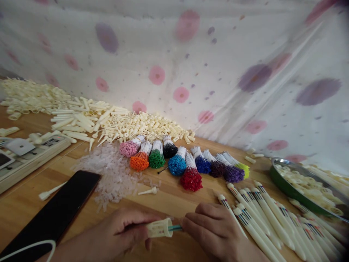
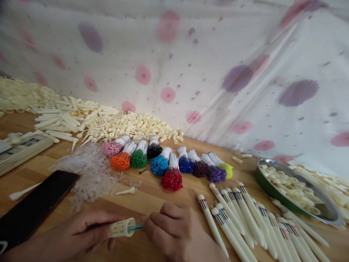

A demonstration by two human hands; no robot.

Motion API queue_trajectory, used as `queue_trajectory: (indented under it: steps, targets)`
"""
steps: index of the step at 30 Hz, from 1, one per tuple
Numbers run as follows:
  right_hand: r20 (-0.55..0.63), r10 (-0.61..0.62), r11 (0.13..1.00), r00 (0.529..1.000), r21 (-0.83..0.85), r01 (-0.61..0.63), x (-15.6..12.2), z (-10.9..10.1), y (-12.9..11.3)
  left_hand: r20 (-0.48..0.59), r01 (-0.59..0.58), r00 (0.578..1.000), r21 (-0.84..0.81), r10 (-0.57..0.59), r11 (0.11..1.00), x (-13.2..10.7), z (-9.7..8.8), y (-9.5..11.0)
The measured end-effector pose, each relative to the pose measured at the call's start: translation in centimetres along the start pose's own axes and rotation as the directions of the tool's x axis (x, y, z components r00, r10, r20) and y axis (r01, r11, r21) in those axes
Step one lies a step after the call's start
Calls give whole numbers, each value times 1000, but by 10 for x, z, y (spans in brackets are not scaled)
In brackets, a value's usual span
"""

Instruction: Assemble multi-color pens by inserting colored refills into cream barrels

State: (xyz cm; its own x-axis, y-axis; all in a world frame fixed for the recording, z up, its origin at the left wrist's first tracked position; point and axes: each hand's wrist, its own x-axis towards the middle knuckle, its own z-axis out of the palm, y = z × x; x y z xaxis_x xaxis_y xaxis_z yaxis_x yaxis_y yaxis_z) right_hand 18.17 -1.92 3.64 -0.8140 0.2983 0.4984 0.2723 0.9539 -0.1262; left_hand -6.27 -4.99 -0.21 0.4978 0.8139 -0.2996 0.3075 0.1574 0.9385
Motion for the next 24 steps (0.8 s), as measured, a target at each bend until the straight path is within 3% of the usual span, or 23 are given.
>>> queue_trajectory:
  steps: [12,19,24]
  targets:
    - [-2,55,997,998,47,-55,-1,1,-3,-12,-172,985,43,173,984,0,-2,-5]
    - [41,51,999,998,1,-52,-4,0,-3,11,-183,983,94,183,979,0,-4,0]
    - [-165,-38,996,986,-89,24,-3,5,0,-30,-168,985,116,172,979,0,-4,3]
